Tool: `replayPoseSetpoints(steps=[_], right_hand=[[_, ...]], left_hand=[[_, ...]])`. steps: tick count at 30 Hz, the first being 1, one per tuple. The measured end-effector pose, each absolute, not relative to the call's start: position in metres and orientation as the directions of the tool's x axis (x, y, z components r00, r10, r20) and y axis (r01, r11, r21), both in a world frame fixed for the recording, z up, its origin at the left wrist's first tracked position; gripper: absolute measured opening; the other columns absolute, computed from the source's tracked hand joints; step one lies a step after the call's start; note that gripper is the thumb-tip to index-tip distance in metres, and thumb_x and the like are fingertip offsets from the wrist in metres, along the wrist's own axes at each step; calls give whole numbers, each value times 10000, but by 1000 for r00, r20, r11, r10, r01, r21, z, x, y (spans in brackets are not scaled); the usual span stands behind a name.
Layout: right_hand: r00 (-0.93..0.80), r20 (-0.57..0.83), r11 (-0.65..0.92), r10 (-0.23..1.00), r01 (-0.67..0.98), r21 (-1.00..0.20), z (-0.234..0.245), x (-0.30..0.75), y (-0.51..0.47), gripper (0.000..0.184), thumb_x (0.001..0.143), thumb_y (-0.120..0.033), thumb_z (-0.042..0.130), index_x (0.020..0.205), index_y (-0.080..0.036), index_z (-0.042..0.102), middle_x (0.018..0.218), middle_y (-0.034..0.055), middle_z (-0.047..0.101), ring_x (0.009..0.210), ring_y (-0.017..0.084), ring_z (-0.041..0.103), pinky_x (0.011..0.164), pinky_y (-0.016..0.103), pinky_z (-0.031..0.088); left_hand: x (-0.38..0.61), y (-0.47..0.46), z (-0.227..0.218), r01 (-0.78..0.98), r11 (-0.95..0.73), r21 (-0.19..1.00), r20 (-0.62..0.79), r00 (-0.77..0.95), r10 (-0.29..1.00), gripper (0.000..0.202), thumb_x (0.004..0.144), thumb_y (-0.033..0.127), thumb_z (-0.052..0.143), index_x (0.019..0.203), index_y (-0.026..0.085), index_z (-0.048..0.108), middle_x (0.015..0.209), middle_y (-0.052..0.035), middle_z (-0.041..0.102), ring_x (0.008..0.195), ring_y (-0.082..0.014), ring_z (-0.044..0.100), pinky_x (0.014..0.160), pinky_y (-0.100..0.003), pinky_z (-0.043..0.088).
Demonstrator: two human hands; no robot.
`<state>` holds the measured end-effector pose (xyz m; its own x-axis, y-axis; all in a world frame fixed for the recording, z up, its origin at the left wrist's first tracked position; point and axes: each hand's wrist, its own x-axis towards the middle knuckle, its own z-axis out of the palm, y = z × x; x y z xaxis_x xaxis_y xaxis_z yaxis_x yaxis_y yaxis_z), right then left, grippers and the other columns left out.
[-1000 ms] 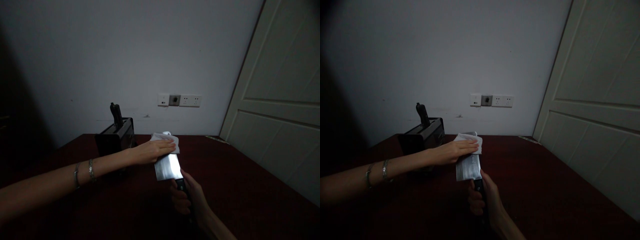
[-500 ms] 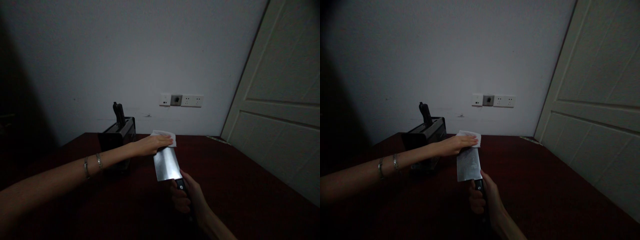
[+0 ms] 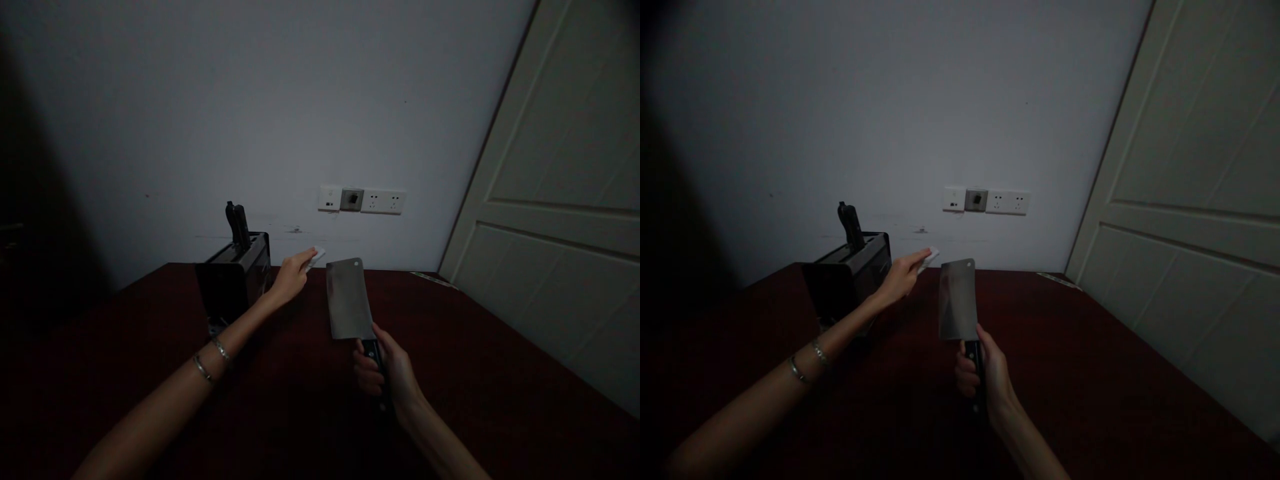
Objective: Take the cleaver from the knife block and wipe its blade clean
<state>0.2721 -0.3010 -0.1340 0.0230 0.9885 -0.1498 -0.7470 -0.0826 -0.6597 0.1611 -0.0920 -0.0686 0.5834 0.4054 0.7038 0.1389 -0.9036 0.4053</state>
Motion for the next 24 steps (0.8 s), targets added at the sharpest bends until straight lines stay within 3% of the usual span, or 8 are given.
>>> replayPoseSetpoints(steps=[5,9,13,15,18,24], right_hand=[[54,-143,-57,988,-739,-671,-131,276,-302,403,800,-503,453,590,-160,474,403,-89,297,310,18,146,289,147,144],[57,-142,-52,988,-745,-665,-132,276,-302,399,807,-494,444,592,-160,471,406,-88,298,310,19,156,292,143,152],[74,-139,-36,988,-752,-659,-132,275,-302,398,811,-475,438,583,-151,482,401,-85,297,299,18,172,289,139,151],[85,-143,-32,986,-746,-665,-132,275,-301,404,809,-474,437,575,-148,486,397,-84,297,294,18,172,285,139,149],[105,-152,-27,983,-732,-681,-133,275,-301,411,808,-476,433,570,-146,493,394,-83,302,290,19,178,282,142,154],[114,-141,-15,983,-724,-690,-134,272,-303,385,807,-467,452,593,-148,488,401,-81,321,293,20,183,281,143,175]], left_hand=[[152,-92,-112,163,-898,409,627,664,407,510,745,-11,354,1211,120,514,1266,-106,523,1195,-199,469,1007,-425,364],[147,-118,-145,98,-921,377,537,788,303,544,712,-14,394,1220,149,502,1277,-85,520,1180,-181,484,989,-368,391],[138,-147,-153,110,-935,337,340,912,230,382,821,115,405,1174,188,533,1185,-83,590,1067,-195,564,872,-321,453],[133,-156,-149,180,-921,345,240,932,272,269,857,218,410,1030,194,615,996,-73,666,892,-193,626,753,-280,466],[129,-158,-140,259,-894,366,188,920,344,279,857,300,418,782,187,661,725,-47,665,651,-160,612,604,-232,412],[123,-145,-135,339,-836,432,243,849,469,389,851,386,408,638,160,642,589,-36,620,528,-134,544,515,-218,320]])
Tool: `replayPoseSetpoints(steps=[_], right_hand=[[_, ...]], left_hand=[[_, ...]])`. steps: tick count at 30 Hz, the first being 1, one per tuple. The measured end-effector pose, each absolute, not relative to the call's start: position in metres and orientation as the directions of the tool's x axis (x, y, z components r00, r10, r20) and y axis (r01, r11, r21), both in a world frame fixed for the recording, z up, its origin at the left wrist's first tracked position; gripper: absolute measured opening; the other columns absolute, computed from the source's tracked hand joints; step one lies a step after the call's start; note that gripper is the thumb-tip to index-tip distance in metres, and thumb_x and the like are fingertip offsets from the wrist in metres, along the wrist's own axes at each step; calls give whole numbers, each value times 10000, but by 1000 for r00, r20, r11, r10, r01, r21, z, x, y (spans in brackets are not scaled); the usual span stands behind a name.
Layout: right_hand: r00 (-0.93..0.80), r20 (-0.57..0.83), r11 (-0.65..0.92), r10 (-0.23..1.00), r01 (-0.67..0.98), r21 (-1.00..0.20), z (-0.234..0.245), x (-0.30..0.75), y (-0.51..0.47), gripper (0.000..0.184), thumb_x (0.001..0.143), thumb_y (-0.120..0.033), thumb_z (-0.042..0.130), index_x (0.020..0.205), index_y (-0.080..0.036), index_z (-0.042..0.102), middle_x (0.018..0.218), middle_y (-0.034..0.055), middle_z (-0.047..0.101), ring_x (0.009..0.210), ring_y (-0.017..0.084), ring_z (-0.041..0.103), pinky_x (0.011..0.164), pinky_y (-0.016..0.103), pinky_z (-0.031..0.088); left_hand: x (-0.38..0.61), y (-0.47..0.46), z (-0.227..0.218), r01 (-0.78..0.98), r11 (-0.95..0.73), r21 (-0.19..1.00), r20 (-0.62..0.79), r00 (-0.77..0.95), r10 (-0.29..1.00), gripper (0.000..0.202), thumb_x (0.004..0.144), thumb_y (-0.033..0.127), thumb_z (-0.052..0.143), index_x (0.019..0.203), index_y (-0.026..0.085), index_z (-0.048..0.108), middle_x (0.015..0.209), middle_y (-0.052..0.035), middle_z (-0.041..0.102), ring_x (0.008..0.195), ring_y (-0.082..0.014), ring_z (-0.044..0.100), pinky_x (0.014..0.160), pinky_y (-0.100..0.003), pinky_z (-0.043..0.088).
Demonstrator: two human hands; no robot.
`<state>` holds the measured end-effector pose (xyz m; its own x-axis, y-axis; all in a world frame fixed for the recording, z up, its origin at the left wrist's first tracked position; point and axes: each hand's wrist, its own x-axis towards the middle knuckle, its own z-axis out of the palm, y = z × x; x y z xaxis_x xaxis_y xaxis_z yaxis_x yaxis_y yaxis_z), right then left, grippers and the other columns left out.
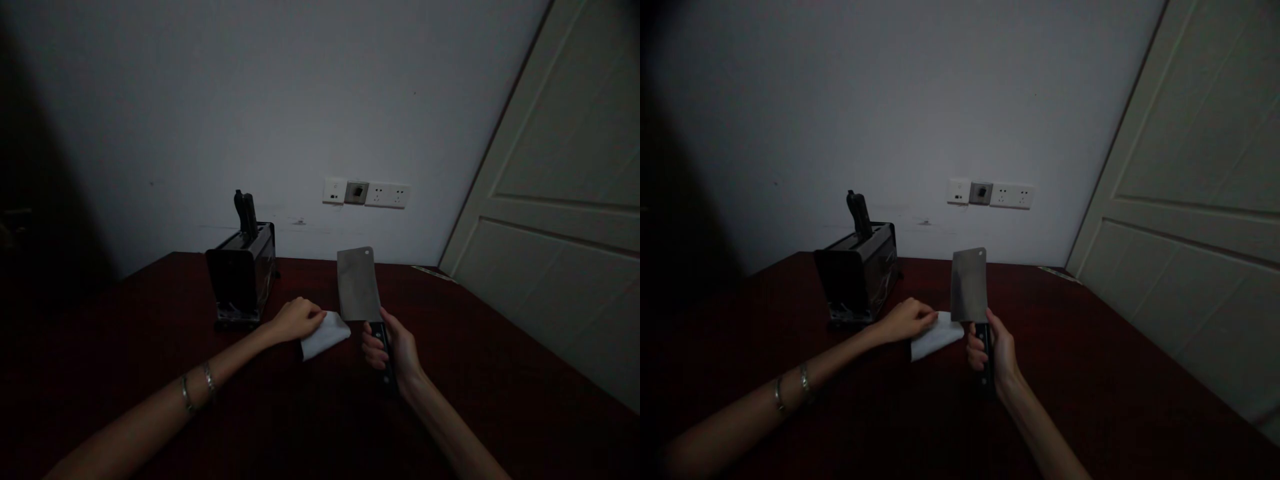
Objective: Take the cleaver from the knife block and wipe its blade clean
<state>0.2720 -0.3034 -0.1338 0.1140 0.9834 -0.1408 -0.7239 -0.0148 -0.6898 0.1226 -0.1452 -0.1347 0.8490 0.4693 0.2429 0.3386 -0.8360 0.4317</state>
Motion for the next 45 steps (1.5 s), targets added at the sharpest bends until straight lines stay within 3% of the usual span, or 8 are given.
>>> replayPoseSetpoints(steps=[9,17,22,27,30,36,41,45], right_hand=[[265,-245,-43,933,-592,-805,-130,258,-300,432,886,-417,349,599,-131,500,411,-43,413,285,27,284,290,140,223],[375,-238,-38,896,-469,-882,-121,248,-295,377,864,-379,453,618,-110,553,464,1,531,329,65,455,297,156,331],[468,-216,-14,857,-398,-917,-116,242,-291,377,856,-365,484,608,-99,582,521,39,593,430,103,571,382,174,443],[536,-192,3,822,-342,-940,-113,240,-285,361,824,-375,536,586,-109,589,499,54,608,418,116,571,393,190,460],[568,-167,22,806,-311,-950,-113,241,-281,351,798,-382,570,568,-117,584,489,56,612,402,117,562,380,192,448],[597,-114,60,794,-264,-963,-116,245,-274,335,754,-402,605,567,-124,600,503,59,632,407,139,567,390,227,438],[640,-55,87,767,-188,-978,-120,250,-271,344,662,-442,680,575,-112,632,460,33,613,393,127,543,405,220,414],[639,-31,92,768,-158,-983,-120,248,-269,365,644,-473,675,580,-116,638,499,44,635,437,142,568,439,227,430]], left_hand=[[117,-134,-132,284,-729,623,300,774,558,498,868,477,347,729,128,674,644,-62,666,561,-138,608,530,-216,403],[112,-149,-117,176,-632,755,292,772,564,481,862,452,378,628,116,631,517,-49,615,472,-125,591,486,-212,425],[111,-159,-110,127,-557,821,267,777,570,450,851,427,402,588,120,600,466,-32,578,428,-120,566,449,-209,413],[110,-167,-104,107,-465,879,218,776,591,433,853,405,393,590,122,589,471,-27,571,424,-109,556,435,-198,392],[113,-174,-105,133,-369,920,115,808,578,467,864,409,344,578,120,573,465,-38,573,405,-114,552,419,-204,389],[123,-197,-114,270,-133,954,-193,888,417,555,826,547,358,614,94,597,554,-100,635,476,-161,612,494,-259,460],[128,-212,-123,146,227,963,-234,870,433,482,808,559,414,803,104,572,595,-84,632,543,-168,620,580,-270,461],[131,-215,-129,49,376,926,-242,840,487,415,822,509,408,791,115,532,595,-46,588,511,-130,567,583,-247,433]])
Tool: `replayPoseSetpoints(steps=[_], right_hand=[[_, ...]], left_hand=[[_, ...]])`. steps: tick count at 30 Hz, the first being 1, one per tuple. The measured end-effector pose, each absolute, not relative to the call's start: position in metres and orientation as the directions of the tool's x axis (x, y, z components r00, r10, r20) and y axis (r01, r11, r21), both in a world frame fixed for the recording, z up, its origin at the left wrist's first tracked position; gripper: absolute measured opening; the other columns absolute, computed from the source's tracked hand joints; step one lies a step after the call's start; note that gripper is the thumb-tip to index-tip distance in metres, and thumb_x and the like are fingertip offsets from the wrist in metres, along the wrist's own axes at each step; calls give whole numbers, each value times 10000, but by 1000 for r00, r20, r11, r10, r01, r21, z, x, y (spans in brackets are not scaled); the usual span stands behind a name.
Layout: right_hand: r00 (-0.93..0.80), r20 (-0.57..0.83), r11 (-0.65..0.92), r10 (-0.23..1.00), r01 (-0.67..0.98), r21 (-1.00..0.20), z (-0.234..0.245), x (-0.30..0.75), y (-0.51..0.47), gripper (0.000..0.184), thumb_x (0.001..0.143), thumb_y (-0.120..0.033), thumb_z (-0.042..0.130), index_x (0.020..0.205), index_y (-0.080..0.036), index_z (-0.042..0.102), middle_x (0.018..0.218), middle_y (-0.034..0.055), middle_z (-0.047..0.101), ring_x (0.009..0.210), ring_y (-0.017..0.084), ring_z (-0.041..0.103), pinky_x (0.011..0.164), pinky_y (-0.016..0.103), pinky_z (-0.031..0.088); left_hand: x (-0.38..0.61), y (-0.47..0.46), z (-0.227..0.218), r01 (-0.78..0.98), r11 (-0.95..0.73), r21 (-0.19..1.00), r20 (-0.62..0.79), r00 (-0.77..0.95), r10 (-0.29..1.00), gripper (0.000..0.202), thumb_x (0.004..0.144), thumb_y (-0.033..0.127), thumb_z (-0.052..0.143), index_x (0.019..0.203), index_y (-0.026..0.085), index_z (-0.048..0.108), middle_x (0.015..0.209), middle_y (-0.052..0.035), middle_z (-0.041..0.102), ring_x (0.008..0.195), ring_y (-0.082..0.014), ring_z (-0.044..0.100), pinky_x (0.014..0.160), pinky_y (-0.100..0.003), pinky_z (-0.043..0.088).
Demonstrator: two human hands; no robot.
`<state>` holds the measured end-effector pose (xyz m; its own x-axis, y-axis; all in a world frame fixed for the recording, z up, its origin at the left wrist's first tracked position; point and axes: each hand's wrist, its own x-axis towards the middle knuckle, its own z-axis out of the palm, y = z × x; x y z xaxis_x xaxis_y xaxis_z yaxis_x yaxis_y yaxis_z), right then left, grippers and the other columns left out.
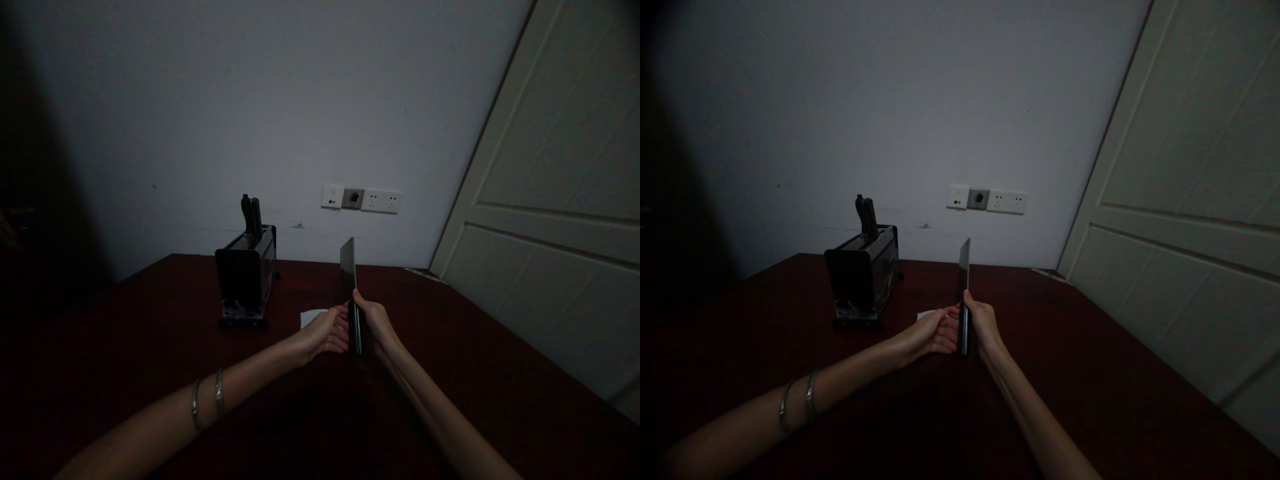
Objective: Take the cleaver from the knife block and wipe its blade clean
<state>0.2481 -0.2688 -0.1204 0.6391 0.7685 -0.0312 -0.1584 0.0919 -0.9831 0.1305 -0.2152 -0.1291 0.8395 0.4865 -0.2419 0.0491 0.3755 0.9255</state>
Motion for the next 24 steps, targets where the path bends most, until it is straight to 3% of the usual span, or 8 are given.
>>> replayPoseSetpoints(steps=[4,9,14,24], right_hand=[[632,-42,66,774,-146,-987,-120,242,-267,372,672,-483,641,597,-119,636,514,55,643,443,143,574,426,224,431],[607,-78,1,791,-128,-992,-123,233,-264,397,697,-507,602,640,-115,636,425,20,576,297,100,445,258,195,282],[574,-56,6,817,-105,-994,-127,223,-261,421,718,-528,568,636,-118,621,358,-24,491,244,69,353,223,180,255],[596,-36,52,802,-130,-990,-133,202,-261,415,665,-579,601,660,-166,563,332,-88,387,235,72,346,230,184,294]], left_hand=[[133,-215,-132,-13,460,888,-246,831,499,319,858,403,340,775,134,491,590,-16,543,486,-104,521,583,-233,423],[135,-216,-131,-72,555,829,-259,830,495,318,890,314,190,794,154,447,609,-29,542,514,-135,554,631,-279,448],[136,-220,-128,-93,572,815,-276,805,524,435,904,447,135,782,166,444,563,-10,512,454,-133,509,544,-253,415],[132,-225,-127,-94,519,850,-316,697,644,508,806,649,285,679,181,438,450,49,426,349,-77,386,391,-186,276]])
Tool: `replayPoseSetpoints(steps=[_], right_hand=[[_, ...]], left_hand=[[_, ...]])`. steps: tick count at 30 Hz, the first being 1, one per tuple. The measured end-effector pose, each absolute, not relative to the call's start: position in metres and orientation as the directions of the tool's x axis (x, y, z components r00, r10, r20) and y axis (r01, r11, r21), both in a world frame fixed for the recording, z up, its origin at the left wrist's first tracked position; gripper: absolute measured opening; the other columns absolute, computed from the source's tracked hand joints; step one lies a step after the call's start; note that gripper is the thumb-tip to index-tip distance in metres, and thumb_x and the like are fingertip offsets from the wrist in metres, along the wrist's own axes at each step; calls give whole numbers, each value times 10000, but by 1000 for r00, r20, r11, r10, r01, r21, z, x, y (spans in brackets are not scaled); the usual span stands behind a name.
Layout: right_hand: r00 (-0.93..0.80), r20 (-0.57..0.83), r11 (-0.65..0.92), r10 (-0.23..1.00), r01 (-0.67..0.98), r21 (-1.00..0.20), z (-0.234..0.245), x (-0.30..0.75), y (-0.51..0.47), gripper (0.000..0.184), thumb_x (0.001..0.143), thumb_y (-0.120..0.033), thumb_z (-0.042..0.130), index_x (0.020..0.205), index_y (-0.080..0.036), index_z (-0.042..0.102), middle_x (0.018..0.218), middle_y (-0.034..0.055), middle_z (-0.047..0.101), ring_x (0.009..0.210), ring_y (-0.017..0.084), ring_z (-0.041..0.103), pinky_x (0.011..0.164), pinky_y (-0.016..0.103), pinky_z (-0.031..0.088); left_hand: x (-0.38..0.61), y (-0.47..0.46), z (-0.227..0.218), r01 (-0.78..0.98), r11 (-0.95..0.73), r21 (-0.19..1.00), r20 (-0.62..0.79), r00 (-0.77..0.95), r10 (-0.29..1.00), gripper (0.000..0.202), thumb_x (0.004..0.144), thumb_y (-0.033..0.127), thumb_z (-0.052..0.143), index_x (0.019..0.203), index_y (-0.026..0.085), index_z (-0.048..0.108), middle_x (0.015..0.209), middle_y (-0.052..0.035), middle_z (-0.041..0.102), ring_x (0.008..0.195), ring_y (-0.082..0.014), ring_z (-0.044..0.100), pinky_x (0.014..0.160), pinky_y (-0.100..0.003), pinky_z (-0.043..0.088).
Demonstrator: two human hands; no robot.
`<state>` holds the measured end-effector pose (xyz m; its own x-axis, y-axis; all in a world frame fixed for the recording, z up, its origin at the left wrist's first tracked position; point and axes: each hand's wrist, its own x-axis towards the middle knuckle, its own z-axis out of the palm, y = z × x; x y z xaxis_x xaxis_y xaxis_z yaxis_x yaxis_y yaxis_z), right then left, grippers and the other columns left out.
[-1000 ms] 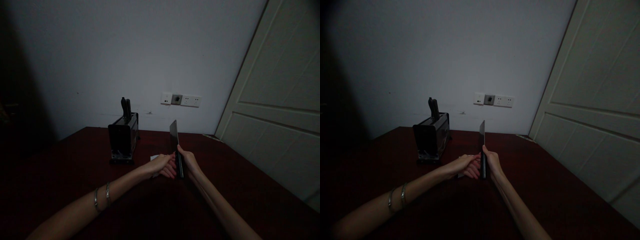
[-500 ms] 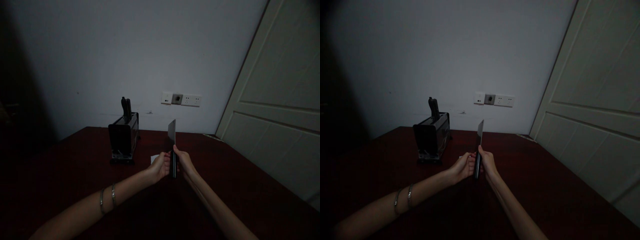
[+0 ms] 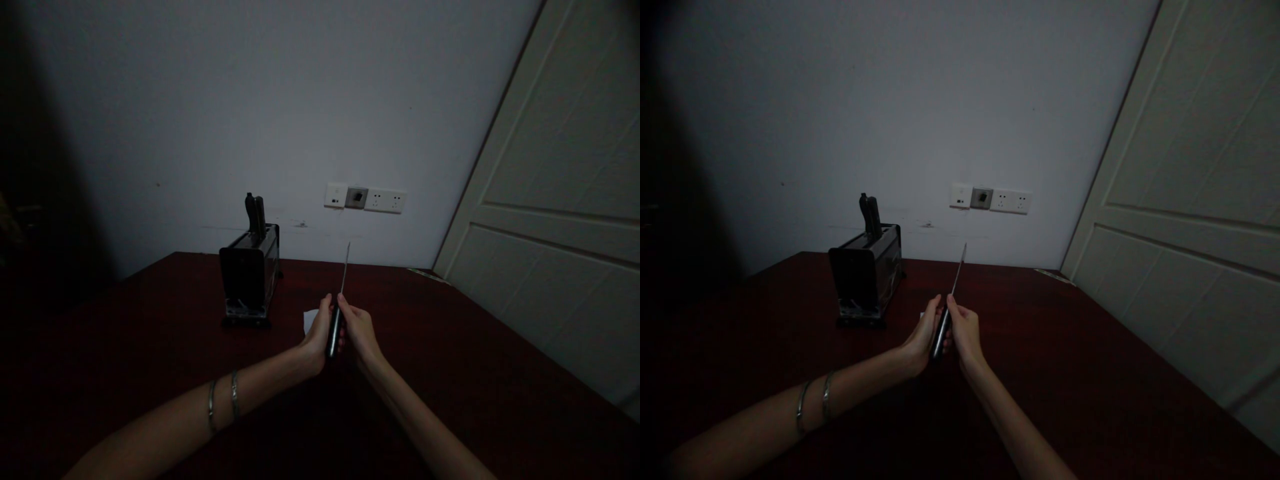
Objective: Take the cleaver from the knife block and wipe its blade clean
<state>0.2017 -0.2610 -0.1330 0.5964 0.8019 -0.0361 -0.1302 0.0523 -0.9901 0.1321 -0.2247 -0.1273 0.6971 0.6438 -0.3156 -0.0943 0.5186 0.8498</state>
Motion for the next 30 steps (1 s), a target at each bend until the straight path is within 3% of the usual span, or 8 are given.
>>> replayPoseSetpoints(steps=[5,9,15,19,23,25,27,30], right_hand=[[608,-32,85,793,-162,-983,-139,206,-259,474,721,-630,476,569,-182,504,379,-42,457,295,91,435,304,204,364],[595,2,99,804,-131,-986,-142,217,-261,518,755,-611,407,586,-153,580,461,42,579,453,147,578,440,234,456],[555,14,41,832,-36,-999,-145,233,-268,565,778,-576,344,595,-123,628,487,105,630,470,198,609,489,301,481],[554,124,60,824,132,-989,-148,251,-279,495,780,-530,404,669,-117,654,564,107,666,536,215,629,604,342,498],[491,287,110,822,358,-927,-151,263,-287,226,691,-382,608,726,-173,687,774,83,703,801,251,630,836,380,439],[302,387,189,871,522,-832,-152,266,-287,194,663,-273,633,829,-197,698,942,77,695,952,259,595,933,399,381],[-27,454,341,891,701,-627,-152,267,-284,358,673,-186,599,1027,-211,652,1144,76,627,1110,248,520,998,412,331],[-366,404,504,838,804,-317,-155,268,-273,557,682,-128,564,1231,-205,510,1302,94,509,1223,230,423,1025,413,314]], left_hand=[[129,-222,-126,-59,536,842,-333,726,601,601,727,742,299,574,174,418,388,60,370,295,-53,304,352,-181,204],[129,-221,-128,-17,553,833,-352,755,554,617,720,758,302,555,174,413,361,66,347,279,-48,271,342,-180,187],[133,-216,-137,20,591,806,-385,776,499,630,688,779,339,526,175,408,334,69,315,262,-46,241,318,-179,176],[133,-208,-133,-33,667,745,-321,858,402,614,752,729,310,507,173,396,321,69,286,254,-38,212,303,-166,149],[133,-197,-118,-112,723,681,-249,894,373,632,809,691,230,485,169,382,316,63,269,252,-36,202,292,-155,163],[132,-191,-111,-141,758,637,-216,911,351,640,831,667,206,477,165,387,312,62,255,249,-35,197,283,-151,172],[132,-185,-105,-157,790,593,-192,925,329,646,845,652,191,472,161,387,312,65,239,246,-32,189,275,-146,180],[132,-179,-99,-152,826,543,-182,939,293,657,847,651,173,463,160,379,316,67,223,244,-31,186,269,-146,195]])
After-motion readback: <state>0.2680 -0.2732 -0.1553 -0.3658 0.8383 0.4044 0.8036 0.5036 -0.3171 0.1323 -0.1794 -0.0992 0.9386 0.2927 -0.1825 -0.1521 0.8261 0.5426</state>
